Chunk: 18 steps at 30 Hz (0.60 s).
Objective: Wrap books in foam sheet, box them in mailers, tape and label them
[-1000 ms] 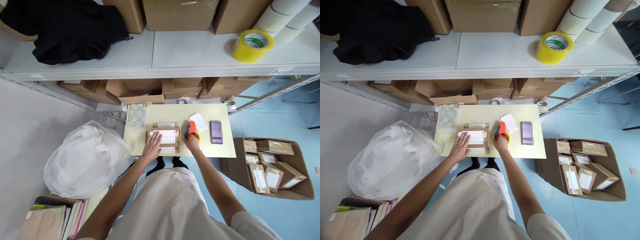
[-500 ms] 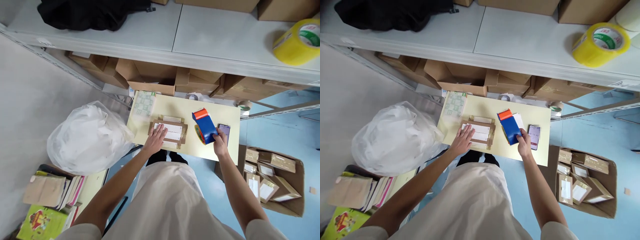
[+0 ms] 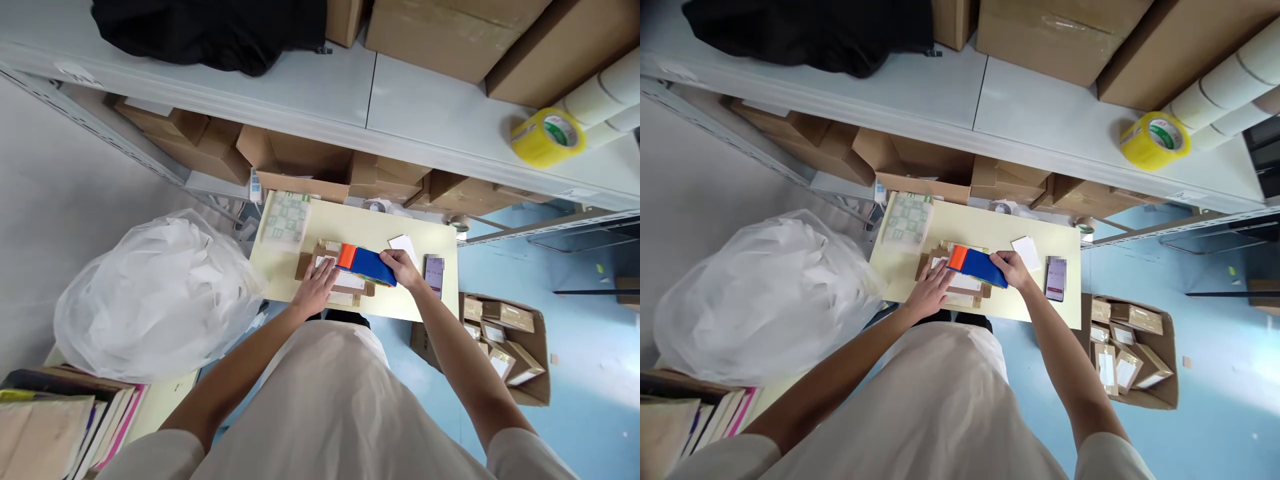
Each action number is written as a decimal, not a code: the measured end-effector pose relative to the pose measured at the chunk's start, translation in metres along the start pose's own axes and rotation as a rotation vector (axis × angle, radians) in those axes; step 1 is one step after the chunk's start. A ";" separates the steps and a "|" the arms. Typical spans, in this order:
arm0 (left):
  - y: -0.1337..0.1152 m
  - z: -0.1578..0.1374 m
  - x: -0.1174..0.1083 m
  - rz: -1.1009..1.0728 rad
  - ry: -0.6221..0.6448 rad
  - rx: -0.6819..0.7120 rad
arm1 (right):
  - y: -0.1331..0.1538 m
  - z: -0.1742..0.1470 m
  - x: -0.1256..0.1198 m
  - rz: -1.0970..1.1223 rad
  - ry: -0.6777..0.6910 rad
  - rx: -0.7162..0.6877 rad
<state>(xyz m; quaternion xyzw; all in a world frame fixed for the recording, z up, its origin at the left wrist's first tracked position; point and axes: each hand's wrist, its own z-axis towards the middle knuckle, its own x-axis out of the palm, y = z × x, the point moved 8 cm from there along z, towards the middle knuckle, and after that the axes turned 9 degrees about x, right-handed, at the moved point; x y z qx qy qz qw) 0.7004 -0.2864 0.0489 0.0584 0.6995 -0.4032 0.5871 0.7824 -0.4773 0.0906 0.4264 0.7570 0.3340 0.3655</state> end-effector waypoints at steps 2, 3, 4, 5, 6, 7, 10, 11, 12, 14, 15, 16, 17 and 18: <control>0.002 0.000 -0.008 -0.157 -0.074 -0.011 | -0.005 0.002 0.002 -0.008 0.000 0.023; 0.006 0.001 -0.013 -0.265 -0.133 -0.043 | -0.007 0.002 0.003 -0.020 -0.003 0.024; 0.013 0.002 -0.018 -0.391 -0.209 -0.099 | -0.008 0.002 0.003 -0.031 -0.006 0.020; 0.021 0.003 -0.022 -0.536 -0.291 -0.174 | -0.008 0.001 0.002 -0.038 -0.006 0.013; 0.029 0.005 -0.024 -0.699 -0.365 -0.259 | -0.008 0.001 0.002 -0.041 -0.006 0.006; 0.036 0.007 -0.022 -0.873 -0.414 -0.342 | -0.008 0.002 0.001 -0.040 -0.004 0.000; 0.043 0.018 -0.011 -1.325 -0.434 -0.535 | -0.008 0.003 0.000 -0.043 0.004 -0.013; 0.043 0.021 -0.009 -1.417 -0.427 -0.575 | -0.009 0.004 -0.001 -0.050 0.005 -0.018; 0.042 0.023 -0.009 -1.475 -0.429 -0.608 | -0.009 0.004 -0.001 -0.060 0.005 -0.024; 0.042 0.024 -0.011 -1.533 -0.450 -0.661 | -0.010 0.004 0.000 -0.084 0.011 -0.038; 0.041 0.024 -0.012 -1.556 -0.455 -0.679 | -0.010 0.004 0.000 -0.100 0.014 -0.046; 0.040 0.023 -0.012 -1.582 -0.455 -0.694 | -0.010 0.003 0.000 -0.116 0.015 -0.054; 0.038 0.023 -0.012 -1.606 -0.454 -0.701 | -0.009 0.002 0.000 -0.135 0.011 -0.064; 0.037 0.023 -0.012 -1.613 -0.452 -0.701 | -0.009 0.002 0.000 -0.153 0.002 -0.076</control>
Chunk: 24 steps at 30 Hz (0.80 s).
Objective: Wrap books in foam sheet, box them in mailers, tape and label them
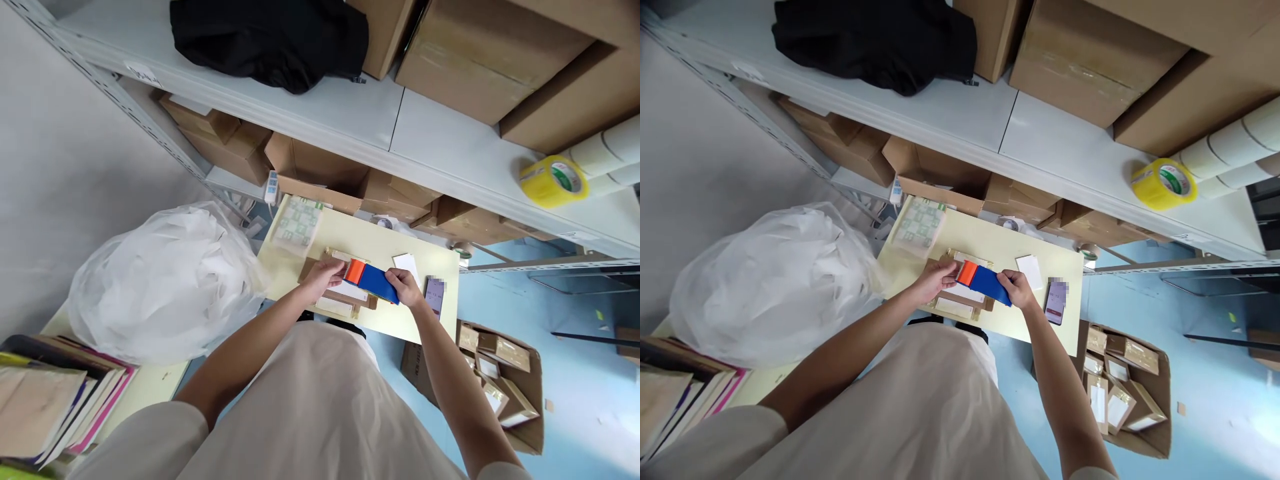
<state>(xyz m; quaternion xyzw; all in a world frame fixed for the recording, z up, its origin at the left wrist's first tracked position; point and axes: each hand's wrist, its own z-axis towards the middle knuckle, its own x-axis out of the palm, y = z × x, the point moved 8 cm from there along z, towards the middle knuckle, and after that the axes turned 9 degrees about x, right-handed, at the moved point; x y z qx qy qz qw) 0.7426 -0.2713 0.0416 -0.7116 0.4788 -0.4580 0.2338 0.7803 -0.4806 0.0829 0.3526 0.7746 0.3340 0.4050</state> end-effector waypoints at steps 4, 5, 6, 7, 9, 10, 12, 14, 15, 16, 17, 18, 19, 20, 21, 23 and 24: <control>-0.008 -0.002 -0.003 0.164 -0.037 0.130 | 0.005 -0.003 0.001 -0.075 -0.036 -0.035; -0.012 -0.002 -0.005 0.233 -0.054 0.188 | 0.006 -0.003 0.002 -0.091 -0.039 -0.037; -0.015 -0.002 -0.007 0.303 -0.067 0.240 | 0.007 -0.003 0.003 -0.104 -0.044 -0.039; -0.017 -0.003 -0.008 0.368 -0.076 0.285 | 0.008 -0.003 0.004 -0.114 -0.050 -0.043; -0.019 -0.004 -0.011 0.465 -0.096 0.345 | 0.010 -0.003 0.005 -0.122 -0.063 -0.049; -0.018 -0.004 -0.013 0.485 -0.110 0.354 | 0.010 -0.003 0.005 -0.120 -0.066 -0.050; -0.013 -0.004 -0.016 0.461 -0.134 0.334 | 0.010 -0.004 0.006 -0.108 -0.066 -0.050; -0.006 -0.002 -0.018 0.405 -0.154 0.279 | 0.009 -0.005 0.005 -0.098 -0.071 -0.053; -0.003 -0.001 -0.019 0.374 -0.165 0.250 | 0.010 -0.006 0.004 -0.096 -0.076 -0.056; -0.001 -0.001 -0.020 0.343 -0.179 0.224 | 0.011 -0.007 0.004 -0.099 -0.082 -0.059; 0.001 -0.001 -0.020 0.317 -0.190 0.205 | 0.012 -0.008 0.003 -0.104 -0.086 -0.058; 0.001 -0.001 -0.020 0.298 -0.197 0.193 | 0.013 -0.009 0.003 -0.113 -0.090 -0.055; 0.001 -0.002 -0.019 0.287 -0.195 0.185 | 0.016 -0.010 0.003 -0.125 -0.091 -0.050; -0.001 -0.003 -0.019 0.289 -0.190 0.179 | 0.019 -0.011 0.003 -0.142 -0.091 -0.046; -0.003 -0.005 -0.018 0.300 -0.185 0.174 | 0.023 -0.012 0.004 -0.162 -0.093 -0.045; -0.007 -0.009 -0.020 0.335 -0.175 0.161 | 0.033 -0.015 0.004 -0.211 -0.100 -0.057; -0.010 -0.011 -0.023 0.354 -0.176 0.156 | 0.038 -0.017 0.004 -0.239 -0.103 -0.066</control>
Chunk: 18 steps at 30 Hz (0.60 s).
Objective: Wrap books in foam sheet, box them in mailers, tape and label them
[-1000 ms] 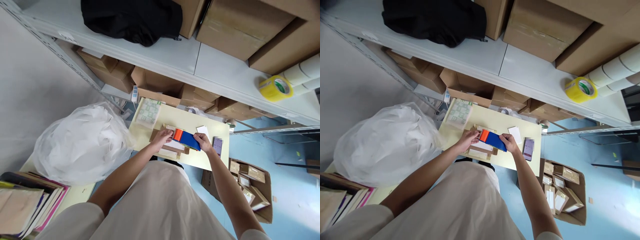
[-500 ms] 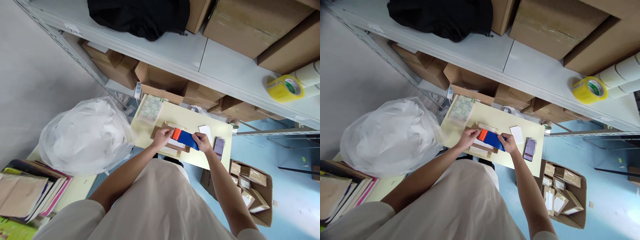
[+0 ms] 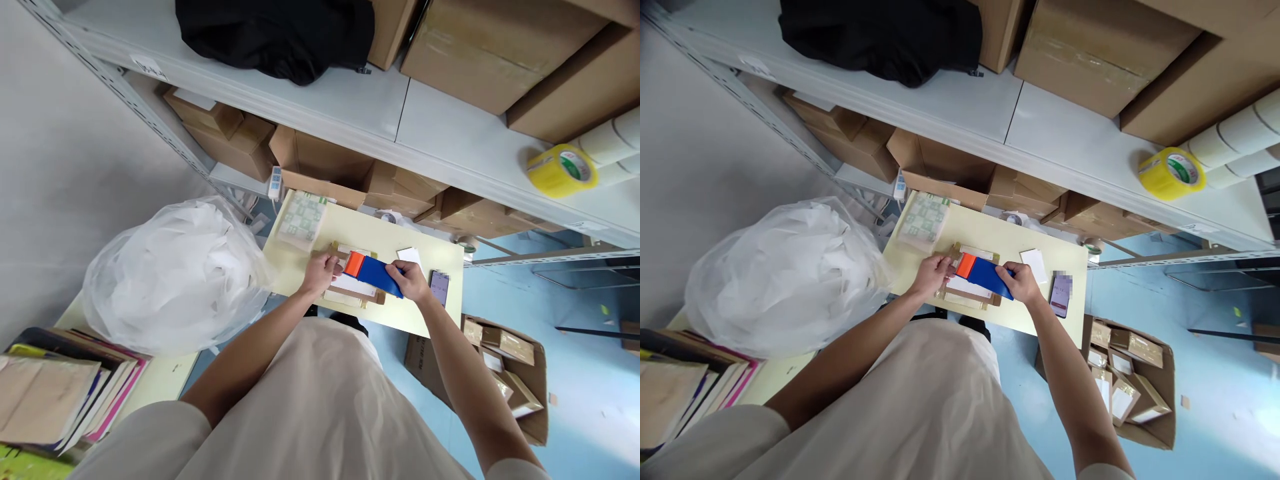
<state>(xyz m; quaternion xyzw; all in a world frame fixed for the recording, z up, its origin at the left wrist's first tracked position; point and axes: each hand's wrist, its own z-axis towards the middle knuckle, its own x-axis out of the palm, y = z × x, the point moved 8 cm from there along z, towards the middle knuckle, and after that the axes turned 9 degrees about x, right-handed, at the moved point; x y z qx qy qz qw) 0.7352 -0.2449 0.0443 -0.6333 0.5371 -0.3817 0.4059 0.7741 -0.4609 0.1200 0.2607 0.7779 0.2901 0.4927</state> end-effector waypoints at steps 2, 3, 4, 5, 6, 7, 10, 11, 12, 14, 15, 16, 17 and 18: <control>-0.001 -0.001 -0.014 0.029 -0.019 -0.006 | 0.008 -0.004 -0.004 -0.066 -0.015 -0.019; 0.000 0.000 -0.025 0.044 -0.047 -0.007 | 0.010 -0.007 -0.006 -0.104 -0.024 -0.027; 0.002 0.000 -0.038 0.061 -0.088 -0.005 | 0.010 -0.009 -0.009 -0.143 -0.037 -0.031; 0.005 0.001 -0.051 0.078 -0.132 -0.003 | 0.008 -0.011 -0.012 -0.181 -0.050 -0.032; 0.009 0.002 -0.063 0.094 -0.167 -0.002 | 0.004 -0.013 -0.014 -0.215 -0.058 -0.030; 0.014 0.003 -0.073 0.103 -0.181 -0.001 | -0.001 -0.014 -0.016 -0.239 -0.058 -0.024; 0.032 0.006 -0.083 0.092 -0.155 0.004 | -0.019 -0.012 -0.020 -0.249 -0.033 0.000; 0.038 0.008 -0.083 0.086 -0.145 0.003 | -0.024 -0.011 -0.020 -0.236 -0.030 0.006; 0.044 0.009 -0.081 0.091 -0.137 -0.002 | -0.027 -0.009 -0.021 -0.224 -0.031 0.010; 0.056 0.014 -0.076 0.134 -0.121 -0.018 | -0.032 -0.005 -0.021 -0.212 -0.027 0.017; 0.061 0.017 -0.073 0.165 -0.112 -0.027 | -0.033 -0.003 -0.020 -0.213 -0.019 0.019; 0.067 0.021 -0.070 0.197 -0.105 -0.034 | -0.033 -0.002 -0.019 -0.217 -0.010 0.021; 0.073 0.025 -0.066 0.228 -0.099 -0.039 | -0.033 -0.001 -0.018 -0.219 -0.005 0.023; 0.078 0.029 -0.061 0.256 -0.094 -0.041 | -0.032 -0.001 -0.018 -0.218 -0.005 0.024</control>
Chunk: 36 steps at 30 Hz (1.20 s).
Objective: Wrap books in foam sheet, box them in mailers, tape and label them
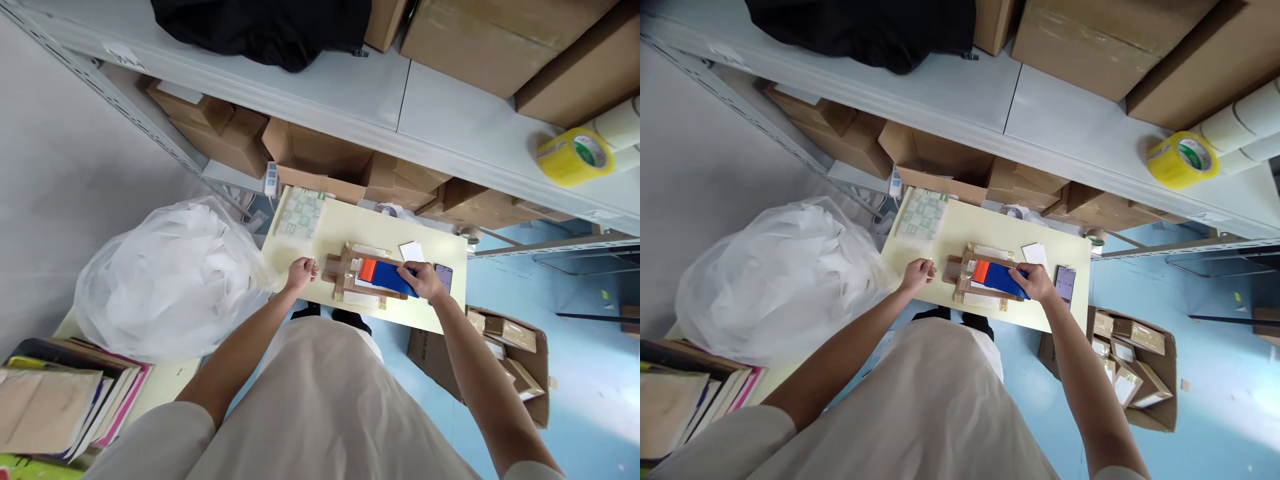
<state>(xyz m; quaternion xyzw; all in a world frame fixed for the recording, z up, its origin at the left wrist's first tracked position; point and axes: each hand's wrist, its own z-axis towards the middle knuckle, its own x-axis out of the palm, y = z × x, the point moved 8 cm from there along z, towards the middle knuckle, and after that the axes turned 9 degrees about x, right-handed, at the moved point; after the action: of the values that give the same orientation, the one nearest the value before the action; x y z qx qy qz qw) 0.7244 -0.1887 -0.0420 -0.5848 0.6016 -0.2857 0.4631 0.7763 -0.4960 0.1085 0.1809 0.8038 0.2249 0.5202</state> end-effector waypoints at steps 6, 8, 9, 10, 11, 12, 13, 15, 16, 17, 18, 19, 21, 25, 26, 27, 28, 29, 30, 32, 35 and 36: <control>0.013 0.012 0.045 0.230 0.018 0.063 | -0.001 -0.002 0.000 0.024 -0.012 0.021; 0.011 0.010 0.059 0.306 0.035 0.096 | -0.002 -0.002 0.000 0.035 -0.021 0.030; 0.010 0.008 0.065 0.337 0.045 0.111 | -0.002 -0.002 0.000 0.042 -0.023 0.033; 0.009 0.006 0.070 0.361 0.056 0.123 | -0.002 -0.002 0.000 0.049 -0.024 0.035; 0.007 0.004 0.074 0.387 0.069 0.135 | -0.002 -0.002 0.000 0.056 -0.025 0.038; 0.005 0.002 0.077 0.421 0.082 0.148 | -0.002 -0.002 0.000 0.063 -0.024 0.042; 0.003 0.001 0.080 0.464 0.094 0.159 | -0.003 -0.002 0.001 0.068 -0.023 0.045; 0.000 0.001 0.084 0.576 0.138 0.198 | -0.003 -0.002 0.001 0.074 -0.021 0.045; -0.001 0.002 0.086 0.639 0.177 0.229 | -0.003 -0.002 0.001 0.075 -0.018 0.042; -0.002 0.002 0.087 0.691 0.223 0.262 | -0.003 -0.002 0.002 0.077 -0.014 0.040; -0.002 0.002 0.087 0.725 0.268 0.292 | -0.004 -0.002 0.002 0.082 -0.009 0.039; -0.002 0.002 0.084 0.749 0.307 0.315 | -0.004 -0.002 0.002 0.089 -0.005 0.040; -0.006 -0.001 0.075 0.752 0.355 0.388 | -0.006 -0.001 0.003 0.103 0.002 0.045; -0.045 -0.024 0.069 0.658 0.483 0.773 | -0.009 0.003 0.005 0.128 0.026 0.052; -0.056 -0.030 0.072 0.647 0.521 0.854 | -0.010 0.004 0.005 0.133 0.029 0.053; -0.066 -0.032 0.077 0.651 0.552 0.900 | -0.010 0.004 0.005 0.138 0.028 0.053; -0.074 -0.032 0.082 0.664 0.570 0.921 | -0.011 0.005 0.004 0.140 0.025 0.052; -0.081 -0.030 0.088 0.680 0.584 0.927 | -0.010 0.005 0.004 0.141 0.023 0.052; -0.086 -0.027 0.094 0.695 0.595 0.924 | -0.009 0.004 0.004 0.139 0.024 0.052; -0.092 -0.020 0.102 0.720 0.610 0.914 | -0.003 0.003 0.004 0.127 0.042 0.044; -0.095 -0.013 0.101 0.749 0.612 0.922 | 0.015 0.002 0.002 0.068 0.050 0.007; -0.095 -0.011 0.098 0.757 0.609 0.930 | 0.021 0.002 0.000 0.043 0.050 -0.009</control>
<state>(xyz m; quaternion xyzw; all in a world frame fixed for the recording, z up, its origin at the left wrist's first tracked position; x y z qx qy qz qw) 0.7669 -0.3002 0.0249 0.0332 0.6832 -0.4852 0.5447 0.7795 -0.4780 0.1194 0.1902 0.8113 0.2440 0.4960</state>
